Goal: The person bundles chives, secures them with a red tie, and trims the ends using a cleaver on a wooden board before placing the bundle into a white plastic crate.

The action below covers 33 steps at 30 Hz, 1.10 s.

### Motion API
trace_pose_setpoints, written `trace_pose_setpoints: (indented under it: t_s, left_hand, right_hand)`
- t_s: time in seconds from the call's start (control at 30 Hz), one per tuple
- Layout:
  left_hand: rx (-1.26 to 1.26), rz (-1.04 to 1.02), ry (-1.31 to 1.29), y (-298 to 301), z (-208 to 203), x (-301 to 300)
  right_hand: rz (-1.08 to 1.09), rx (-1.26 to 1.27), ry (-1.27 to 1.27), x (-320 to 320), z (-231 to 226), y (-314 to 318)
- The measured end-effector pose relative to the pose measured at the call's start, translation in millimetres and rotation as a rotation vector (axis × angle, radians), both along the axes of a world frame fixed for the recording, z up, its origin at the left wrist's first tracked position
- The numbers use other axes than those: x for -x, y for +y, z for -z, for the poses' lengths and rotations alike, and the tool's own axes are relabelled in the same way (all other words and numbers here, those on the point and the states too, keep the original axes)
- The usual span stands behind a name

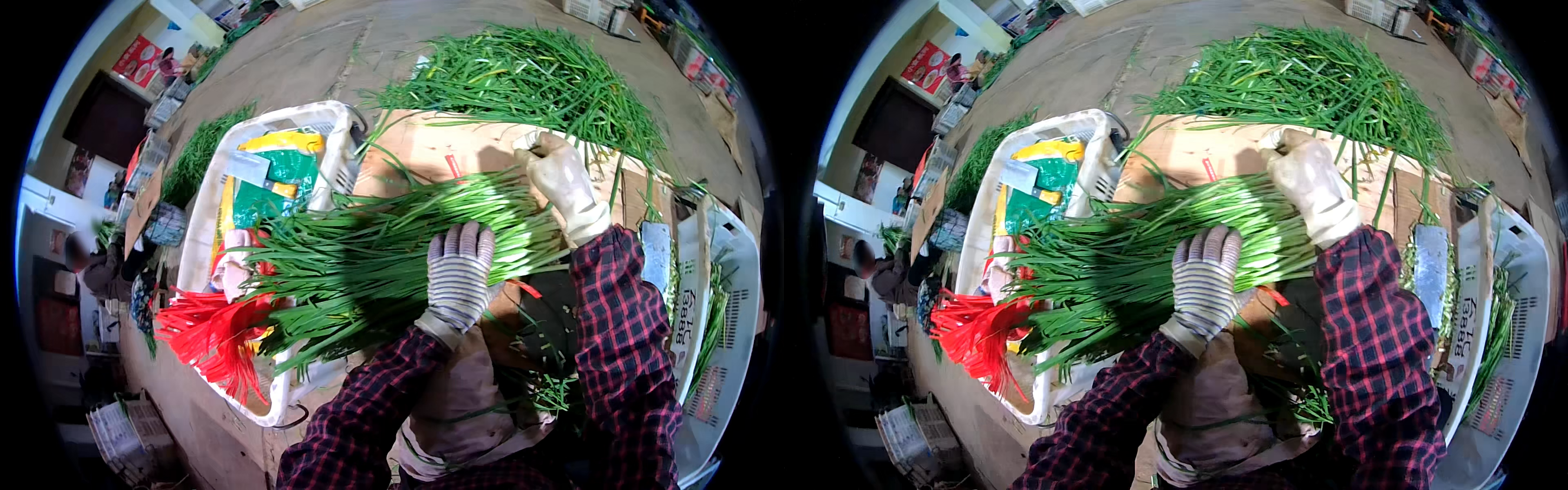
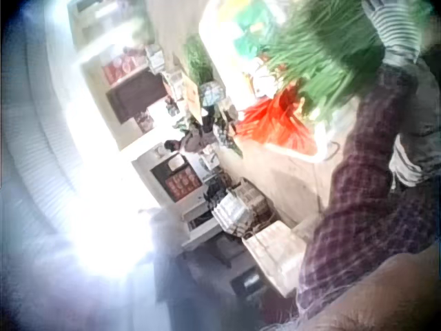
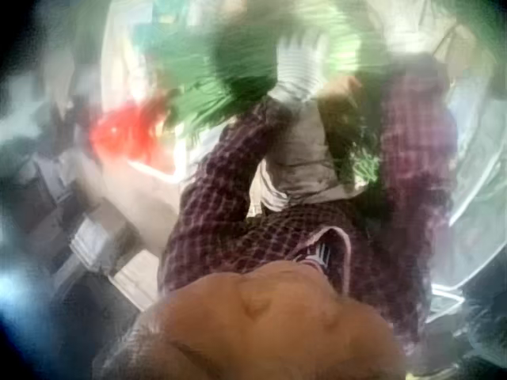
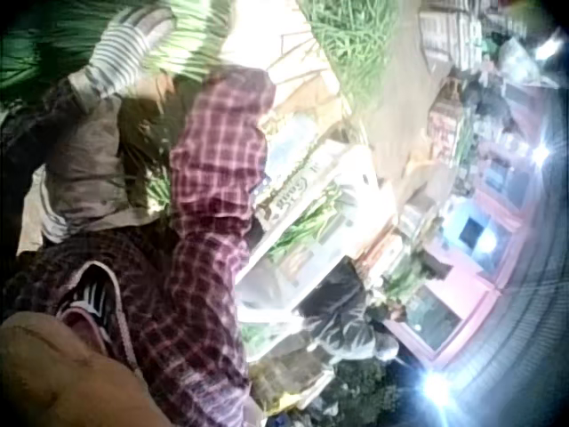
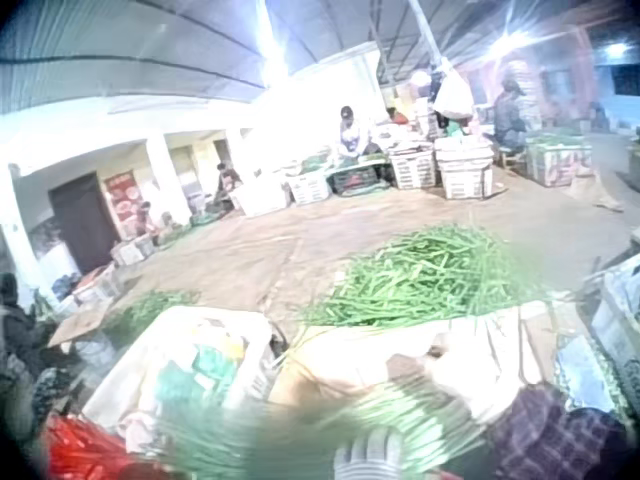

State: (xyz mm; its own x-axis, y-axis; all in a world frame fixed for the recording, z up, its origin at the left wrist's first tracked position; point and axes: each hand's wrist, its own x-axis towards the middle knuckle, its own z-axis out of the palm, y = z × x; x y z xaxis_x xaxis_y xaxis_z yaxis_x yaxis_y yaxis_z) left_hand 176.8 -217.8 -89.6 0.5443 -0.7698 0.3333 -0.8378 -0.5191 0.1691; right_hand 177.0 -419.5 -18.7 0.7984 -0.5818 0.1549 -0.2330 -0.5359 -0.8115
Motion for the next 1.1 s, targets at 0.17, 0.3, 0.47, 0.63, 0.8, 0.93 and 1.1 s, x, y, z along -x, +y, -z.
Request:
trace_pose_setpoints:
  t_s: [0.17, 0.3, 0.47, 0.63, 0.8, 0.93, 1.1]
  left_hand:
    - [-0.025, -0.014, 0.019, 2.5, -0.1, -1.5]
    - [-0.026, -0.007, 0.021, -2.2, -1.3, 1.1]
    - [-0.22, -0.038, 0.061, 0.4, -11.7, 3.9]
    - [-0.127, 0.01, 0.049, -1.1, -6.1, 1.4]
    - [-0.02, -0.022, 0.025, 3.5, 4.1, -1.8]
    - [0.029, -0.003, -0.008, -1.4, 5.4, 0.8]
    - [-0.008, -0.034, -0.009, 8.1, 6.8, -4.2]
  right_hand:
    - [-0.323, 0.312, -0.021, -28.7, 22.9, 19.8]
    - [-0.644, 0.25, 0.314, -29.6, 3.3, 29.7]
    - [-0.714, 0.365, 0.328, -24.2, 17.2, 60.0]
    - [-0.571, 0.229, 0.001, -29.9, 10.7, 49.0]
    - [-0.576, 0.52, 0.132, -21.3, -36.2, 35.6]
    - [-0.561, 0.663, 0.232, -10.1, -27.2, 21.5]
    - [-0.358, 0.473, -0.159, -6.1, -24.4, 34.0]
